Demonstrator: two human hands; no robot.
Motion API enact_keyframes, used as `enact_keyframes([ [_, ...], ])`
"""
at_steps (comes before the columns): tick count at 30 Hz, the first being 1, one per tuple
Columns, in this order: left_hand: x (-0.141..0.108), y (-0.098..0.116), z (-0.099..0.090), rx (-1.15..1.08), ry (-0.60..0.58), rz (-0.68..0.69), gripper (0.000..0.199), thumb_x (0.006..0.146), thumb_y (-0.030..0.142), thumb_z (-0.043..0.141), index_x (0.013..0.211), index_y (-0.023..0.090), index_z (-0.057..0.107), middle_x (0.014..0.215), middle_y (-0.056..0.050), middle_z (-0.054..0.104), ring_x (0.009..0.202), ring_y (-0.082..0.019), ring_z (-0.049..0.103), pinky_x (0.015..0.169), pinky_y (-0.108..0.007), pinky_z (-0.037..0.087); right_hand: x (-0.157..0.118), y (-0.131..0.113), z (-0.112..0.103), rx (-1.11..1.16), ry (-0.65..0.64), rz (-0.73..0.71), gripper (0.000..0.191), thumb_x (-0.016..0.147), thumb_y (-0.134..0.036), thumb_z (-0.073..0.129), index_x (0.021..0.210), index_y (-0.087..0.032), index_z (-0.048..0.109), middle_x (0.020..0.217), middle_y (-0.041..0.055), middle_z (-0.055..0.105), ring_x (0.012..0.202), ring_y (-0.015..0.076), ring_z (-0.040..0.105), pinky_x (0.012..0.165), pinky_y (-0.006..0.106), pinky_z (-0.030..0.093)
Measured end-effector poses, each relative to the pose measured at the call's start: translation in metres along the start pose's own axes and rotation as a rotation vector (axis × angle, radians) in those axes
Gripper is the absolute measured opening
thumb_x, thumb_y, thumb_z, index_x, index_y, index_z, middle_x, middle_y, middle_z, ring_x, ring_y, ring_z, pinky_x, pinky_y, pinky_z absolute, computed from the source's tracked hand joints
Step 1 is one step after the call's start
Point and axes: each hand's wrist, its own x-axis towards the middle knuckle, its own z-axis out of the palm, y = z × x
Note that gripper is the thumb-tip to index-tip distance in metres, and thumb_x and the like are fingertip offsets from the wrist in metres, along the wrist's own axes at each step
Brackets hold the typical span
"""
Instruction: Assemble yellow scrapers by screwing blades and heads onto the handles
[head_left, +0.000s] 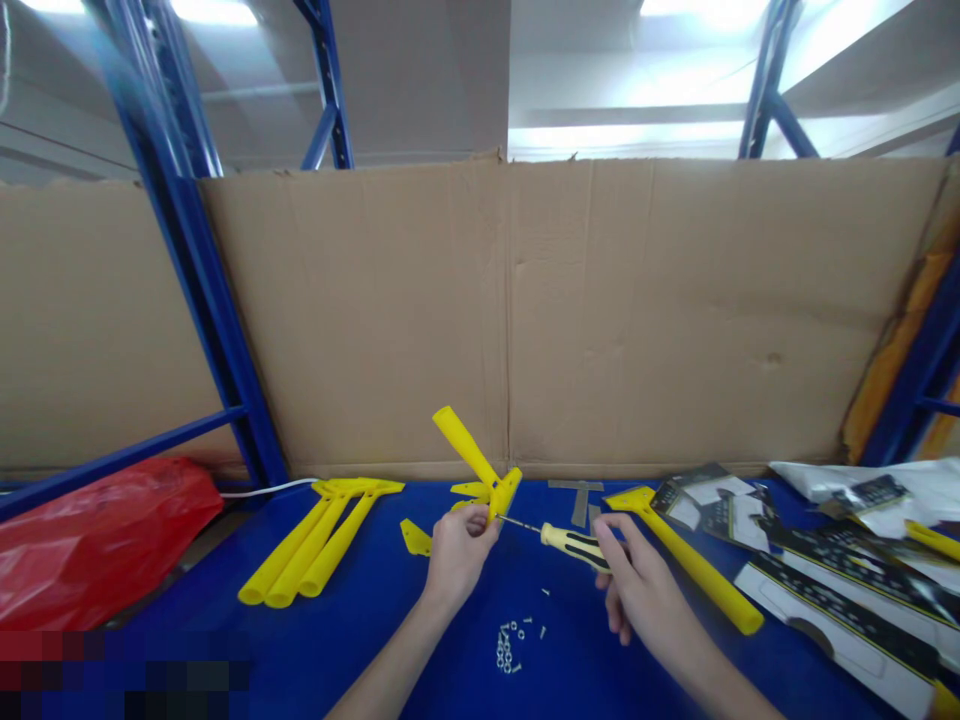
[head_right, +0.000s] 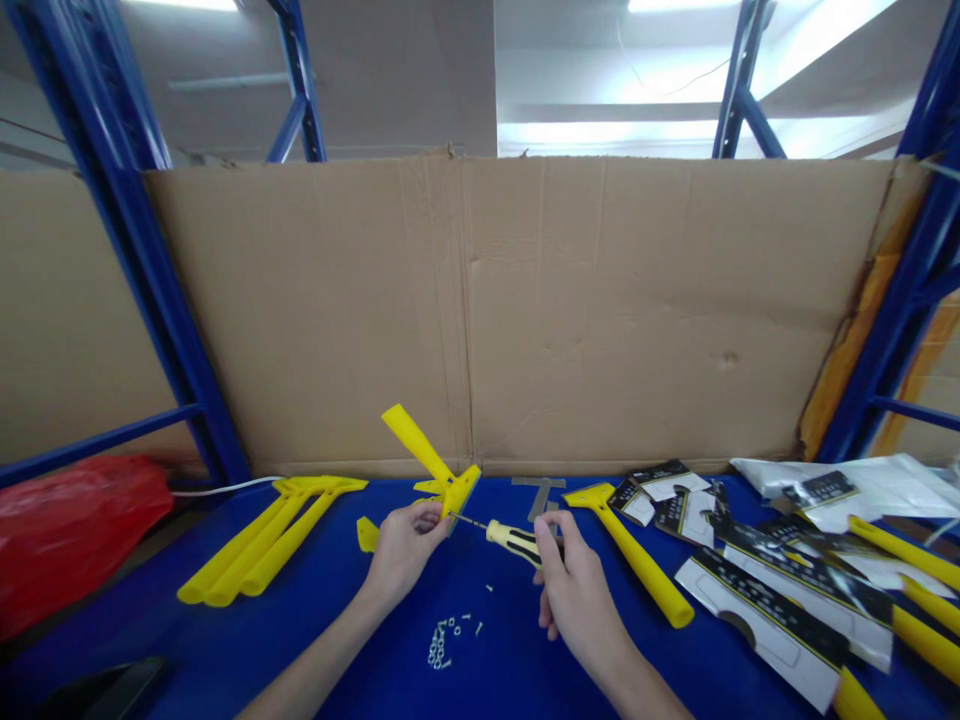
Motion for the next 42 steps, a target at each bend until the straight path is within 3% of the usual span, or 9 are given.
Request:
enact_keyframes([
  [6, -0.0002, 0.001, -0.0014, 0.01, 0.016, 0.0, 0.017, 0.066, 0.03, 0.06, 0.068, 0.016, 0.068, 0.066, -0.005, 0.072, 0.061, -0.02, 0.066, 0.058, -0.027, 0.05, -0.0068, -0.0029, 0.0032, 0.101, 0.018, -0.1, 0.048, 0.074, -0.047, 0.051, 0.114, -0.029, 0.033, 0.092, -0.0007, 0.05, 0.041, 0.0058, 0.048, 0.023, 0.014, 0.031],
  [9, -0.0004, 0.002, -0.0016, 0.003, 0.02, 0.002, 0.016, 0.065, 0.03, 0.06, 0.069, 0.016, 0.068, 0.067, -0.004, 0.072, 0.061, -0.02, 0.067, 0.058, -0.027, 0.051, -0.005, -0.0016, 0.0023, 0.088, 0.003, -0.111, 0.044, 0.075, -0.045, 0.05, 0.112, -0.027, 0.035, 0.083, -0.0032, 0.05, 0.037, 0.0049, 0.045, 0.024, 0.014, 0.029],
  [14, -0.0009, 0.0011, -0.0007, -0.006, -0.014, 0.011, 0.018, 0.067, 0.031, 0.059, 0.069, 0.017, 0.069, 0.068, -0.004, 0.072, 0.061, -0.019, 0.067, 0.058, -0.026, 0.05, -0.0017, -0.0005, 0.0003, 0.019, -0.064, -0.006, 0.046, 0.08, -0.059, 0.038, 0.112, -0.026, 0.038, 0.061, -0.0068, 0.05, 0.031, 0.0079, 0.044, 0.024, 0.016, 0.029],
  [21, -0.0012, 0.0017, -0.0013, 0.002, -0.004, 0.022, 0.017, 0.067, 0.03, 0.059, 0.068, 0.017, 0.069, 0.066, -0.004, 0.072, 0.061, -0.02, 0.067, 0.056, -0.026, 0.049, -0.0072, -0.0022, 0.004, 0.096, 0.029, -0.119, 0.052, 0.072, -0.043, 0.053, 0.118, -0.03, 0.033, 0.088, -0.0025, 0.048, 0.04, 0.0053, 0.046, 0.023, 0.014, 0.029],
  [25, -0.0012, 0.0015, -0.0005, -0.002, -0.016, 0.014, 0.018, 0.068, 0.032, 0.059, 0.068, 0.017, 0.069, 0.067, -0.004, 0.072, 0.061, -0.019, 0.067, 0.057, -0.026, 0.05, -0.006, -0.004, 0.0022, 0.068, 0.036, -0.108, 0.042, 0.076, -0.05, 0.048, 0.109, -0.028, 0.038, 0.075, -0.0052, 0.05, 0.034, 0.0056, 0.044, 0.024, 0.015, 0.029],
  [29, -0.0006, -0.0005, 0.0003, 0.01, -0.025, 0.006, 0.019, 0.068, 0.033, 0.058, 0.069, 0.017, 0.069, 0.066, -0.004, 0.072, 0.062, -0.019, 0.066, 0.059, -0.026, 0.05, -0.0037, -0.0036, 0.0008, 0.018, -0.02, -0.008, 0.047, 0.078, -0.062, 0.037, 0.109, -0.026, 0.039, 0.063, -0.0071, 0.048, 0.03, 0.0088, 0.045, 0.023, 0.017, 0.029],
  [35, 0.0001, -0.0039, 0.0006, 0.037, -0.015, 0.011, 0.019, 0.067, 0.033, 0.059, 0.069, 0.017, 0.069, 0.067, -0.004, 0.071, 0.06, -0.018, 0.065, 0.06, -0.025, 0.049, -0.0066, -0.0028, 0.0029, 0.03, 0.07, -0.121, 0.048, 0.073, -0.045, 0.05, 0.115, -0.03, 0.035, 0.091, -0.001, 0.048, 0.042, 0.0062, 0.047, 0.024, 0.014, 0.029],
  [39, -0.0002, -0.0045, 0.0004, 0.04, -0.028, 0.019, 0.021, 0.069, 0.034, 0.057, 0.07, 0.016, 0.069, 0.067, -0.004, 0.071, 0.061, -0.018, 0.065, 0.06, -0.026, 0.049, -0.0054, -0.0038, 0.0015, 0.02, 0.073, -0.155, 0.044, 0.073, -0.047, 0.05, 0.111, -0.028, 0.037, 0.08, -0.0041, 0.048, 0.038, 0.0059, 0.044, 0.024, 0.016, 0.031],
  [42, -0.0004, -0.0047, 0.0007, 0.045, -0.032, 0.019, 0.02, 0.069, 0.032, 0.057, 0.07, 0.016, 0.068, 0.066, -0.004, 0.071, 0.06, -0.018, 0.065, 0.06, -0.026, 0.049, -0.0036, -0.0039, -0.0002, -0.007, 0.037, -0.091, 0.043, 0.078, -0.056, 0.043, 0.109, -0.026, 0.04, 0.066, -0.0066, 0.048, 0.033, 0.0073, 0.045, 0.024, 0.016, 0.032],
])
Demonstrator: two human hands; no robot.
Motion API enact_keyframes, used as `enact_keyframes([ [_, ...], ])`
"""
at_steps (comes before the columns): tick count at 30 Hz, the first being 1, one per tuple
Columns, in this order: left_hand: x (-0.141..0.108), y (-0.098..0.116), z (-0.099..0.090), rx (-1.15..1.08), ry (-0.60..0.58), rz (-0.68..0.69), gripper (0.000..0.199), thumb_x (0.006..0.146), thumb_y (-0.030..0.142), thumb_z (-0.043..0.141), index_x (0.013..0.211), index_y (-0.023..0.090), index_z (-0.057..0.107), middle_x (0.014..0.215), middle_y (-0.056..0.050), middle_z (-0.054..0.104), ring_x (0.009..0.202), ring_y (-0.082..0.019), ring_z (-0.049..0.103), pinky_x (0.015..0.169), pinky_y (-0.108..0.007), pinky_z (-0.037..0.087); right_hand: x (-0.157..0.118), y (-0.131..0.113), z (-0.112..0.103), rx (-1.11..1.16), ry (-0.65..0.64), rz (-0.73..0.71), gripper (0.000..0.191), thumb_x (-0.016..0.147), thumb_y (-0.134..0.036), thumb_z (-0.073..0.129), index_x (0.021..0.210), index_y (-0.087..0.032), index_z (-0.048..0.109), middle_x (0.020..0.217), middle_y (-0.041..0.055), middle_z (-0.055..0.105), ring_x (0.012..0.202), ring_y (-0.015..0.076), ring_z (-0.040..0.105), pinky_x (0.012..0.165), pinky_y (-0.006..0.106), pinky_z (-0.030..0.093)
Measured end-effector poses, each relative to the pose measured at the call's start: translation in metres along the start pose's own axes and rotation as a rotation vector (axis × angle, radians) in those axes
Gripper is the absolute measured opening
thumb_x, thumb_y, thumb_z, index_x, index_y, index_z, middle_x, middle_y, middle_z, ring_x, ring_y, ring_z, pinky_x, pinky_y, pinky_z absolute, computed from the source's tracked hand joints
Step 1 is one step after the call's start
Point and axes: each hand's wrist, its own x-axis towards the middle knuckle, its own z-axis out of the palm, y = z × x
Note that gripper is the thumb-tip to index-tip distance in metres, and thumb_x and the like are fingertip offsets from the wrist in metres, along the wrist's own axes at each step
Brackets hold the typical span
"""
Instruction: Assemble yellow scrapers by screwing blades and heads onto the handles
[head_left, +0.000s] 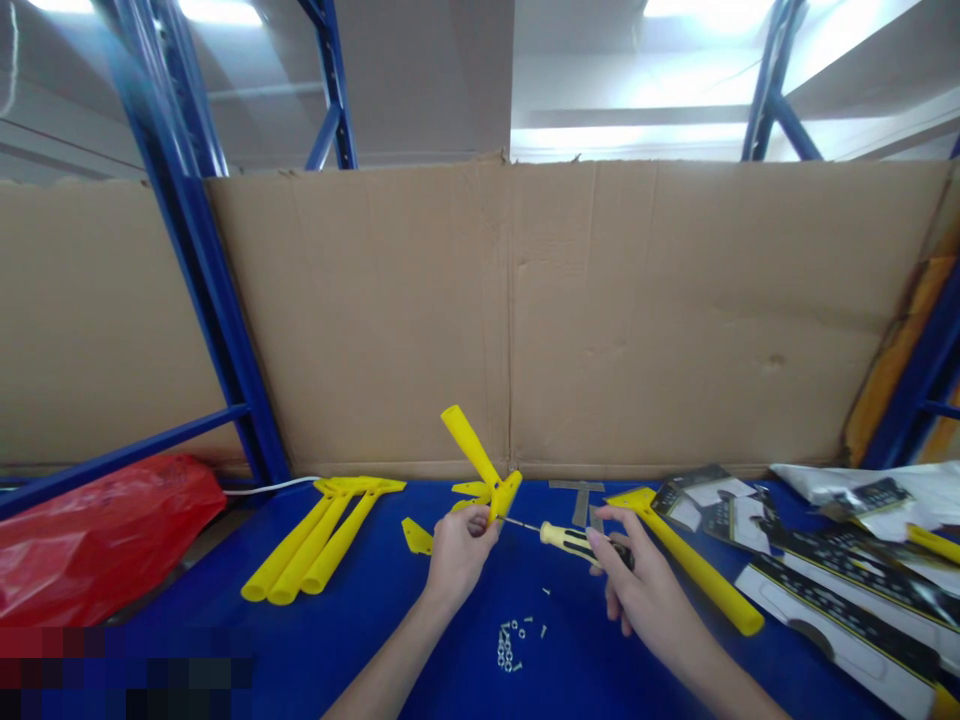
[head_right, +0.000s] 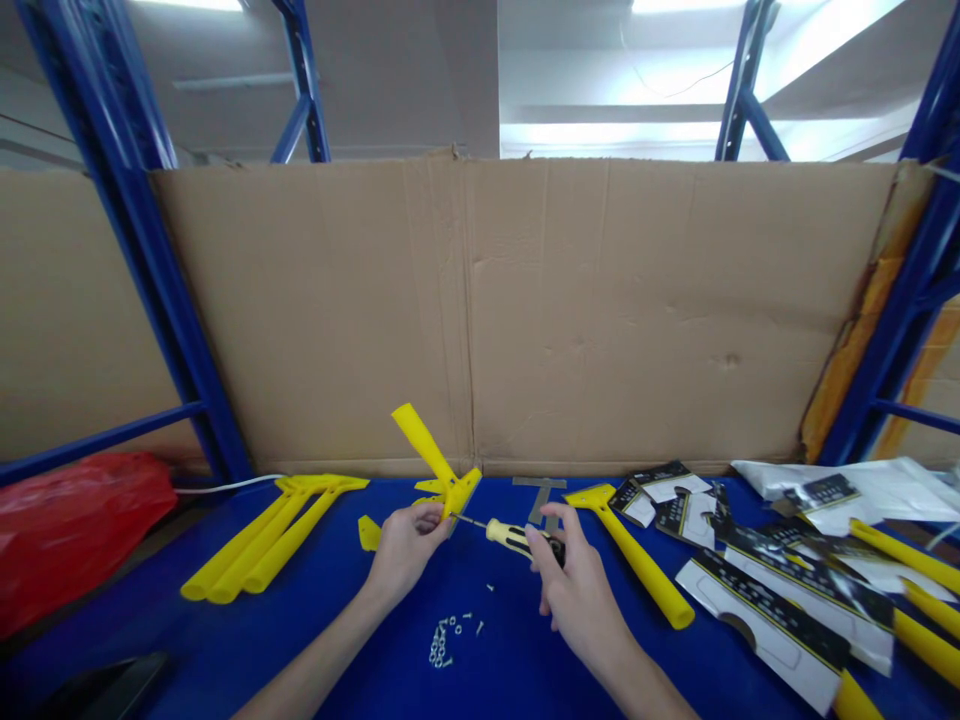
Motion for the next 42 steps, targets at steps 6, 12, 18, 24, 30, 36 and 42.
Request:
enact_keyframes([
  [6, 0.0, 0.0, 0.001, 0.0, 0.012, -0.015, 0.019, 0.068, 0.032, 0.057, 0.07, 0.016, 0.068, 0.066, -0.004, 0.071, 0.061, -0.019, 0.066, 0.06, -0.026, 0.049, -0.001, 0.001, 0.001, 0.017, -0.007, 0.017, 0.045, 0.076, -0.053, 0.046, 0.112, -0.027, 0.037, 0.078, -0.004, 0.049, 0.039, 0.0076, 0.047, 0.022, 0.015, 0.03],
  [12, 0.0, 0.001, 0.0, -0.001, -0.009, -0.001, 0.021, 0.07, 0.032, 0.055, 0.07, 0.016, 0.067, 0.068, -0.004, 0.071, 0.062, -0.019, 0.066, 0.059, -0.026, 0.048, -0.002, -0.002, -0.001, 0.009, -0.038, -0.038, 0.036, 0.074, -0.046, 0.048, 0.103, -0.026, 0.039, 0.074, -0.0059, 0.048, 0.036, 0.0058, 0.043, 0.025, 0.016, 0.031],
  [18, -0.001, 0.003, -0.001, 0.002, -0.021, 0.012, 0.02, 0.071, 0.031, 0.055, 0.071, 0.016, 0.067, 0.069, -0.004, 0.072, 0.063, -0.019, 0.067, 0.059, -0.026, 0.048, -0.002, -0.005, -0.003, -0.119, -0.068, -0.005, 0.035, 0.083, -0.052, 0.035, 0.098, -0.022, 0.045, 0.061, -0.0044, 0.054, 0.032, 0.0081, 0.046, 0.029, 0.018, 0.034],
  [24, 0.0, 0.002, -0.001, -0.008, -0.027, -0.01, 0.019, 0.07, 0.03, 0.055, 0.071, 0.016, 0.067, 0.068, -0.005, 0.071, 0.063, -0.02, 0.067, 0.06, -0.027, 0.048, 0.0, 0.003, -0.004, -0.105, -0.103, -0.029, 0.04, 0.079, -0.045, 0.046, 0.113, -0.025, 0.041, 0.079, -0.0003, 0.056, 0.038, 0.0096, 0.048, 0.026, 0.02, 0.034],
  [30, 0.0, 0.001, -0.002, -0.017, 0.012, 0.0, 0.019, 0.071, 0.03, 0.055, 0.072, 0.016, 0.067, 0.07, -0.005, 0.071, 0.063, -0.019, 0.066, 0.061, -0.027, 0.049, 0.0, 0.005, -0.005, -0.122, -0.061, -0.173, 0.024, 0.077, -0.032, 0.052, 0.099, -0.022, 0.05, 0.078, 0.0001, 0.059, 0.037, 0.0068, 0.044, 0.032, 0.021, 0.034],
  [36, -0.001, 0.004, -0.002, 0.005, 0.021, 0.025, 0.018, 0.072, 0.03, 0.054, 0.072, 0.016, 0.066, 0.071, -0.005, 0.071, 0.064, -0.019, 0.067, 0.06, -0.026, 0.048, -0.001, 0.006, 0.001, -0.072, -0.156, -0.01, 0.036, 0.084, -0.052, 0.033, 0.096, -0.022, 0.05, 0.056, -0.0053, 0.052, 0.029, 0.0078, 0.042, 0.027, 0.018, 0.028],
  [42, -0.002, 0.005, 0.0, 0.042, -0.004, 0.013, 0.016, 0.072, 0.027, 0.052, 0.069, 0.017, 0.064, 0.068, -0.004, 0.071, 0.062, -0.019, 0.066, 0.06, -0.026, 0.048, -0.002, 0.006, 0.002, -0.067, -0.105, -0.001, 0.037, 0.081, -0.052, 0.043, 0.104, -0.023, 0.046, 0.065, -0.005, 0.052, 0.03, 0.0052, 0.04, 0.023, 0.016, 0.028],
])
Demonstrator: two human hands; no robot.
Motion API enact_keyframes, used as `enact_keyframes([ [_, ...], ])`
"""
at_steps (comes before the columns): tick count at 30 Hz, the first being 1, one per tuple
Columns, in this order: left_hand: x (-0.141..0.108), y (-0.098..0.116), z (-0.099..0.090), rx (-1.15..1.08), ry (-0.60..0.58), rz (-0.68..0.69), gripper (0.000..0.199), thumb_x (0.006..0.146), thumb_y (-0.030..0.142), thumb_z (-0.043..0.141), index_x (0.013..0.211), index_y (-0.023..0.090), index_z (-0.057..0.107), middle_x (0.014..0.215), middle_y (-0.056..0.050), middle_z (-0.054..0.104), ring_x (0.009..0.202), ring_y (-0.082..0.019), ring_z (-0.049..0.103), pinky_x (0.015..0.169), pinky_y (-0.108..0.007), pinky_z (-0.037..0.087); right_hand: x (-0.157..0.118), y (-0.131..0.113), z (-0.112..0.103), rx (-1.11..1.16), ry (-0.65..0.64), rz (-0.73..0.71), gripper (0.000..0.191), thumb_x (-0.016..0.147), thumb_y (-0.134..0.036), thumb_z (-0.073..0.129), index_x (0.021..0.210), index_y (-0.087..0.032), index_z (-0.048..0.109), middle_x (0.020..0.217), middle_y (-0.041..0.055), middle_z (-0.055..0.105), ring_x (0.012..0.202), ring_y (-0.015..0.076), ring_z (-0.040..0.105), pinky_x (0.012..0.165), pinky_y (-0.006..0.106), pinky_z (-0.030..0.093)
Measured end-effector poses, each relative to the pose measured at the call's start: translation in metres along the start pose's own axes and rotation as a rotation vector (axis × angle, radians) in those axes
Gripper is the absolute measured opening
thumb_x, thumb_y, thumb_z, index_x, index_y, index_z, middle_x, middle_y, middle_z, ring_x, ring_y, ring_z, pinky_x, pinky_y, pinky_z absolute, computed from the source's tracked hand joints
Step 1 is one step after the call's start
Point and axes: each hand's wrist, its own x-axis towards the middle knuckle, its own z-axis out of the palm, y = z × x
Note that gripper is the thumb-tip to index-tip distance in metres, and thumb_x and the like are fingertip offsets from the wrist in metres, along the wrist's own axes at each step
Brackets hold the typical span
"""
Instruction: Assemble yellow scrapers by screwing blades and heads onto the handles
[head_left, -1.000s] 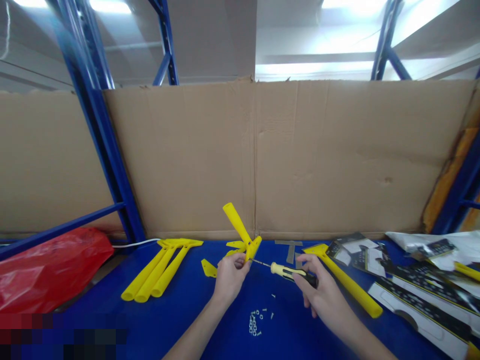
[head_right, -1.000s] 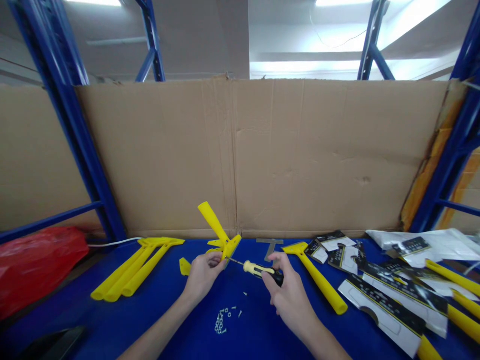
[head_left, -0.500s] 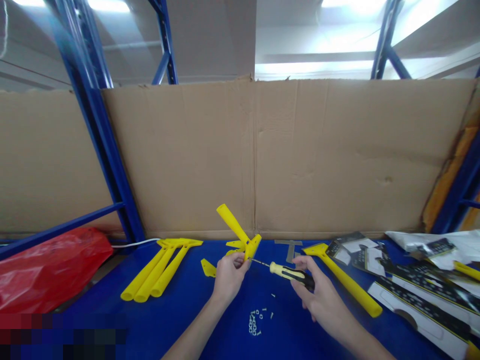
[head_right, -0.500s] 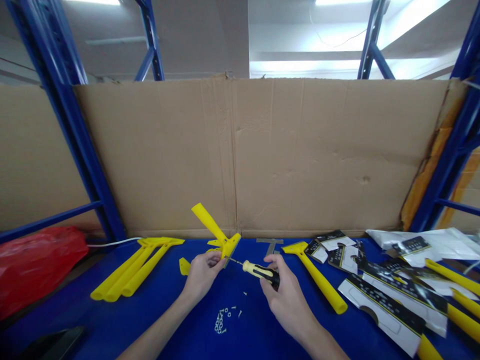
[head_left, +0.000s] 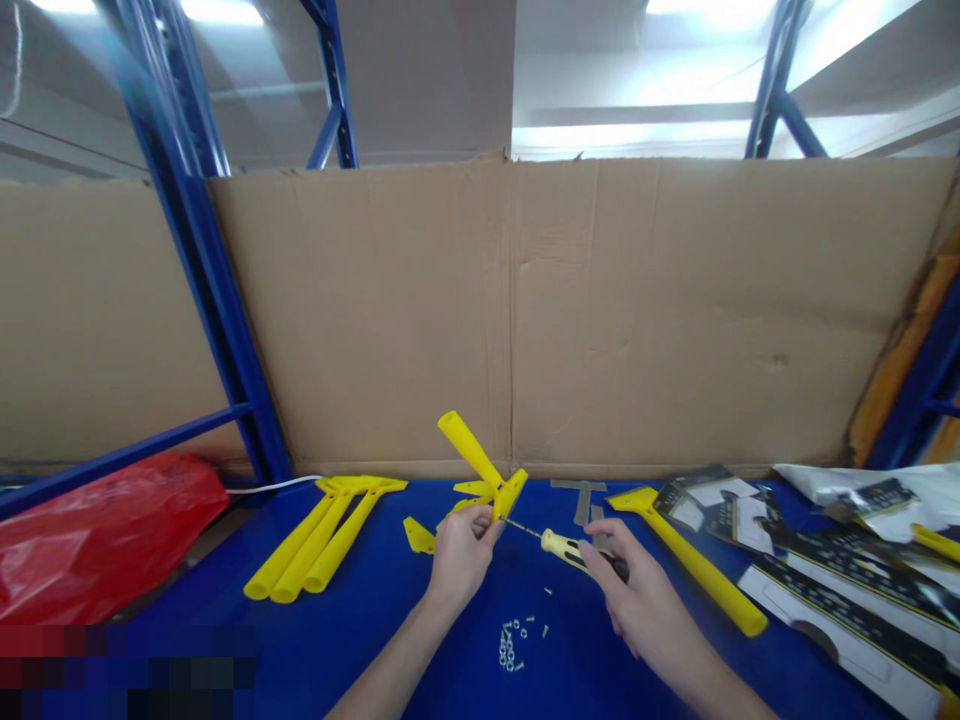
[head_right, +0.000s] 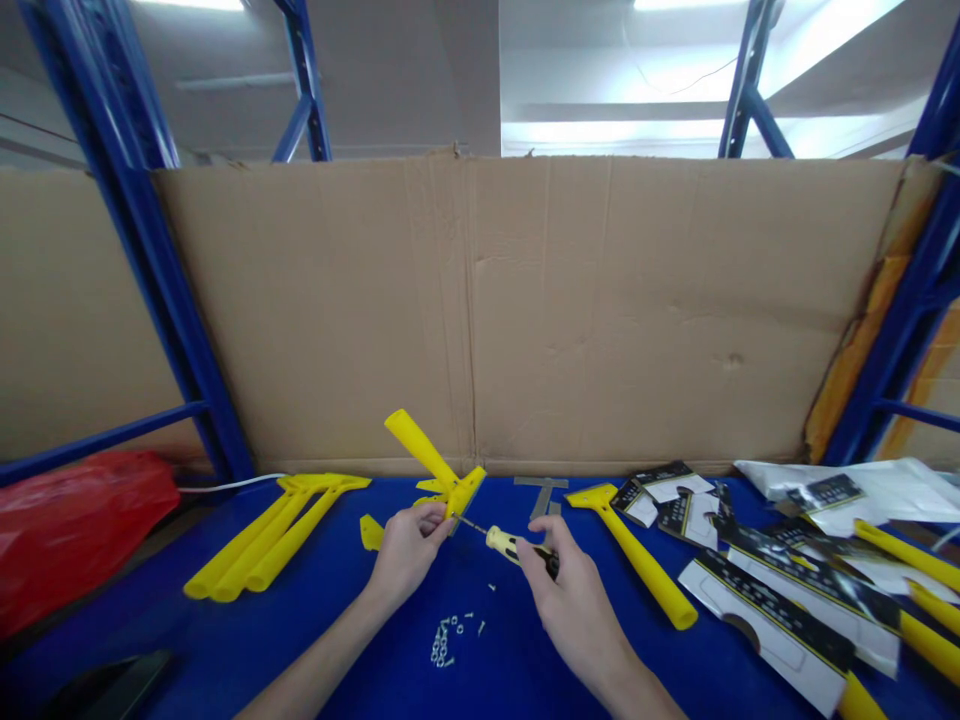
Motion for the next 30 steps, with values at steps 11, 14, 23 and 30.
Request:
enact_keyframes([
  [11, 0.0, -0.002, 0.0, 0.041, 0.004, -0.014, 0.017, 0.073, 0.028, 0.052, 0.072, 0.017, 0.064, 0.07, -0.005, 0.071, 0.065, -0.02, 0.067, 0.061, -0.026, 0.047, 0.0, -0.007, -0.001, 0.057, 0.032, -0.026, 0.027, 0.072, -0.039, 0.055, 0.092, -0.022, 0.048, 0.06, -0.0067, 0.049, 0.04, 0.0092, 0.052, 0.033, 0.019, 0.046],
  [14, 0.0, -0.005, -0.001, 0.024, -0.015, -0.018, 0.016, 0.074, 0.028, 0.052, 0.07, 0.018, 0.064, 0.069, -0.003, 0.071, 0.065, -0.02, 0.067, 0.059, -0.025, 0.046, -0.002, -0.009, 0.0, 0.015, 0.033, -0.035, 0.025, 0.074, -0.039, 0.052, 0.091, -0.021, 0.051, 0.05, -0.0085, 0.047, 0.036, 0.0094, 0.051, 0.035, 0.019, 0.046],
  [23, -0.001, -0.003, -0.002, 0.081, -0.045, 0.025, 0.015, 0.075, 0.024, 0.052, 0.07, 0.018, 0.064, 0.07, -0.003, 0.071, 0.065, -0.019, 0.067, 0.06, -0.025, 0.045, 0.0, -0.006, 0.001, 0.03, 0.043, 0.062, 0.032, 0.077, -0.049, 0.044, 0.088, -0.02, 0.051, 0.044, -0.0088, 0.045, 0.028, 0.0086, 0.043, 0.026, 0.017, 0.033],
  [30, -0.001, 0.002, -0.003, 0.134, -0.013, 0.036, 0.016, 0.075, 0.02, 0.051, 0.061, 0.018, 0.058, 0.061, -0.002, 0.065, 0.06, -0.018, 0.064, 0.056, -0.023, 0.041, 0.004, 0.001, 0.005, 0.173, -0.015, 0.169, 0.04, 0.078, -0.055, 0.04, 0.097, -0.02, 0.044, 0.058, -0.0065, 0.052, 0.027, 0.0064, 0.042, 0.021, 0.017, 0.032],
])
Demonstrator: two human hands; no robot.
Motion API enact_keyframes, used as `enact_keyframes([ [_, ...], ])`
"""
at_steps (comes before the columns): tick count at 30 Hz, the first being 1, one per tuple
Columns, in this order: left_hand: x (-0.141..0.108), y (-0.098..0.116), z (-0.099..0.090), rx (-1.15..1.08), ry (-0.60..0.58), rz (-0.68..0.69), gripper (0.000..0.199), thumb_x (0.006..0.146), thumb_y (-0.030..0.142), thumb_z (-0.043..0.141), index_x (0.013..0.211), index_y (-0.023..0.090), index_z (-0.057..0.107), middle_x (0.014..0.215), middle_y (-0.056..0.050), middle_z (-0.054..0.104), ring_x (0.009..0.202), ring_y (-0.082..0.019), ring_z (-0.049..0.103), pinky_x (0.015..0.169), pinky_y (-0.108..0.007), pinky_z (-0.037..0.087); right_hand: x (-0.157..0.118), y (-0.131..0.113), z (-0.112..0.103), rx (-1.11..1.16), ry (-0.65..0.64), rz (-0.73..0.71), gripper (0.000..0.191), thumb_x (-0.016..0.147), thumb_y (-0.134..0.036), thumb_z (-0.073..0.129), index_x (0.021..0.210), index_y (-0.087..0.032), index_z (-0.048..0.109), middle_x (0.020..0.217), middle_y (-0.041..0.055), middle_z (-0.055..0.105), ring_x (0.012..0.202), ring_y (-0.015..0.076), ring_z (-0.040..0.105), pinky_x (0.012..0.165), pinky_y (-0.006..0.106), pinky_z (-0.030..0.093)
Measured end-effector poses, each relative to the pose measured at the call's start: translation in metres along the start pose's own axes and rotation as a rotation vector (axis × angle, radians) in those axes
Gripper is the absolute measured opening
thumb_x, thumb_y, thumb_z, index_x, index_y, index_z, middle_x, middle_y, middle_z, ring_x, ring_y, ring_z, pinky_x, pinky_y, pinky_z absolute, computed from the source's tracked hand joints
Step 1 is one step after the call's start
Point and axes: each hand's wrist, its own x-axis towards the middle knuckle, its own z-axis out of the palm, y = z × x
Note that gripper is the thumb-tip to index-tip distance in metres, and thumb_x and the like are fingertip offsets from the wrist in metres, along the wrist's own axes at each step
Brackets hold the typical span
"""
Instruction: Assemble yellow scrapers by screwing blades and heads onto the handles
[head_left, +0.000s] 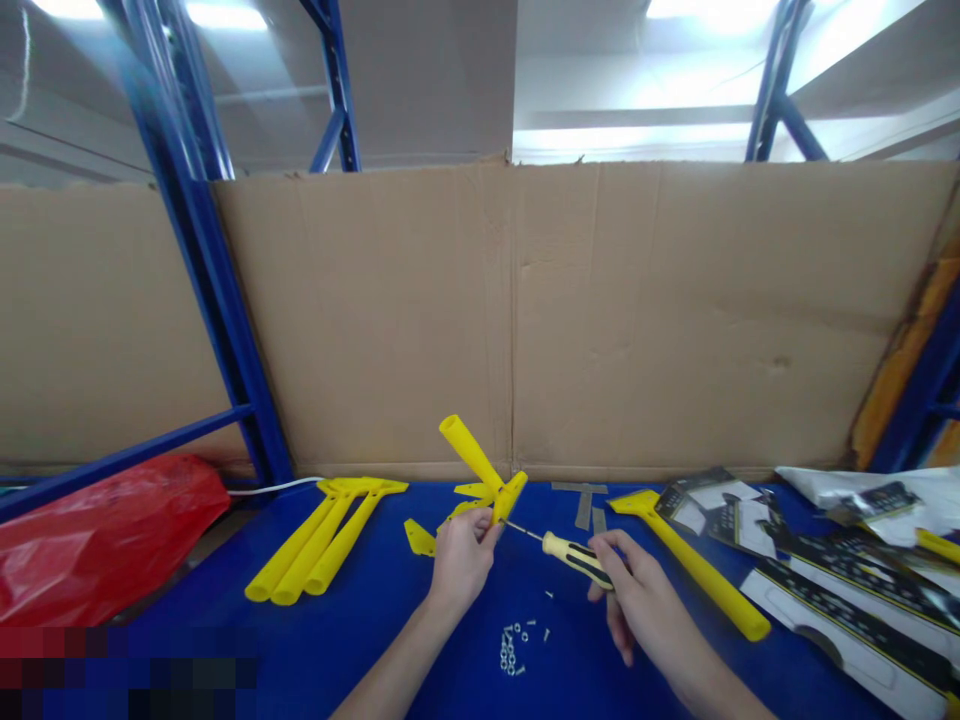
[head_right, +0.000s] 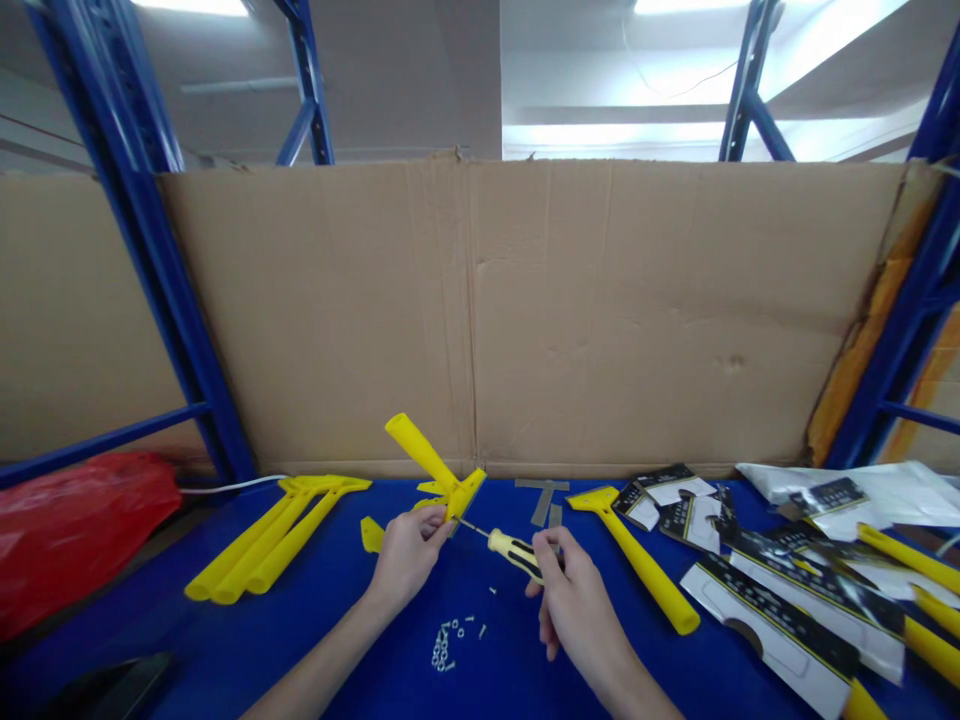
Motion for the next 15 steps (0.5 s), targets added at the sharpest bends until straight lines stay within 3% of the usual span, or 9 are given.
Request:
enact_keyframes([
  [4, 0.0011, -0.003, -0.0004, 0.002, -0.001, 0.005, 0.015, 0.077, 0.02, 0.05, 0.066, 0.018, 0.061, 0.066, -0.003, 0.068, 0.063, -0.019, 0.066, 0.058, -0.024, 0.043, -0.0036, -0.0015, 0.0003, -0.007, -0.007, -0.071, 0.049, 0.071, -0.044, 0.057, 0.11, -0.025, 0.036, 0.063, -0.0087, 0.046, 0.038, 0.0099, 0.048, 0.023, 0.019, 0.04],
  [10, 0.0003, -0.0034, 0.0008, 0.022, 0.027, -0.01, 0.013, 0.076, 0.02, 0.052, 0.071, 0.018, 0.064, 0.072, -0.004, 0.071, 0.07, -0.02, 0.067, 0.064, -0.026, 0.046, -0.0078, -0.007, -0.0016, -0.145, 0.01, -0.152, 0.018, 0.074, -0.035, 0.052, 0.086, -0.023, 0.047, 0.05, -0.0096, 0.04, 0.036, 0.0083, 0.043, 0.027, 0.016, 0.034],
  [15, -0.001, 0.0007, -0.0007, 0.02, 0.025, -0.002, 0.015, 0.076, 0.022, 0.053, 0.063, 0.019, 0.061, 0.063, -0.002, 0.067, 0.063, -0.018, 0.065, 0.059, -0.024, 0.043, -0.0083, -0.0085, -0.0054, -0.182, 0.04, -0.241, 0.014, 0.075, -0.034, 0.052, 0.082, -0.022, 0.053, 0.052, -0.0081, 0.042, 0.036, 0.0067, 0.038, 0.034, 0.018, 0.032],
])
